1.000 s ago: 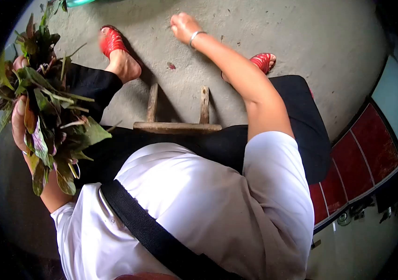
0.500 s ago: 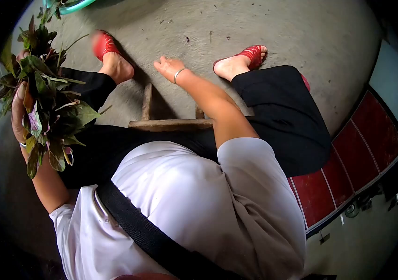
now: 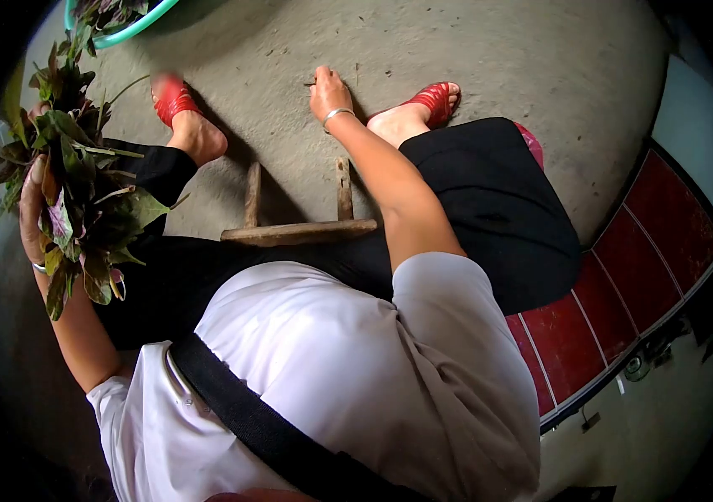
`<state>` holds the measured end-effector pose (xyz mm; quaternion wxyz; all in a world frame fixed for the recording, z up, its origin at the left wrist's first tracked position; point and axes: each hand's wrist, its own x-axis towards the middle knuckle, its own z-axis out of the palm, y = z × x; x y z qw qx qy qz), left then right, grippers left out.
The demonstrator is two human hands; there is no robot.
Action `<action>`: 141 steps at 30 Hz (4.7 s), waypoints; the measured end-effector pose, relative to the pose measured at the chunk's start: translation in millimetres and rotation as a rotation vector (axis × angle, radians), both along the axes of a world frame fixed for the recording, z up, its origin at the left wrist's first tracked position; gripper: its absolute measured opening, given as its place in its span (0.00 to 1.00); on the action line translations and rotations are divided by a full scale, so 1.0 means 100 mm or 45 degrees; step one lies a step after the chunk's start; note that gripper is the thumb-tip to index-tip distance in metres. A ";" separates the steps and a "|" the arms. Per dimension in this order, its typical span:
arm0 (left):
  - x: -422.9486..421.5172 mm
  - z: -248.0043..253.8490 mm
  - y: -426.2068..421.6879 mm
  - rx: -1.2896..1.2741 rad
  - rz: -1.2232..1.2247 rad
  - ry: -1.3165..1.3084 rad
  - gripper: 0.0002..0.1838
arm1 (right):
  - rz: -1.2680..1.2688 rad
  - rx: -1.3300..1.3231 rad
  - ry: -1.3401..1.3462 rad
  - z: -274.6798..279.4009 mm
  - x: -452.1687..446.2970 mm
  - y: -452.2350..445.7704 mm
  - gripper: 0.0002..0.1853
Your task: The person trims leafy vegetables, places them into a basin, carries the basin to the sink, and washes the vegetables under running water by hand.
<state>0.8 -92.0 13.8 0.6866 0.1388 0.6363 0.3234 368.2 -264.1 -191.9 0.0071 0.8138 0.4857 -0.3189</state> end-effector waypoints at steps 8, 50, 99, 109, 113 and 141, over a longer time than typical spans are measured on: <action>-0.06 -0.06 0.01 -0.019 0.079 -0.139 0.22 | 0.028 0.037 0.022 -0.03 0.04 0.03 0.05; 0.43 0.42 0.32 -0.054 -0.678 -0.292 0.14 | -0.516 -0.037 1.510 1.96 -0.50 1.83 0.07; -0.02 -0.18 0.33 0.194 -0.401 -0.665 0.22 | -0.444 -0.497 0.596 1.01 0.37 1.42 0.04; -0.21 -0.54 0.32 -0.089 -0.279 -0.675 0.29 | -0.045 -0.294 -0.266 0.51 0.25 0.86 0.10; -0.22 -0.38 0.48 -0.218 -0.332 -0.681 0.27 | 0.024 -0.193 -0.215 0.44 0.30 0.80 0.06; 0.26 -0.08 0.57 0.019 -0.019 -0.813 0.27 | 0.056 0.038 -0.258 -0.34 0.81 1.93 0.04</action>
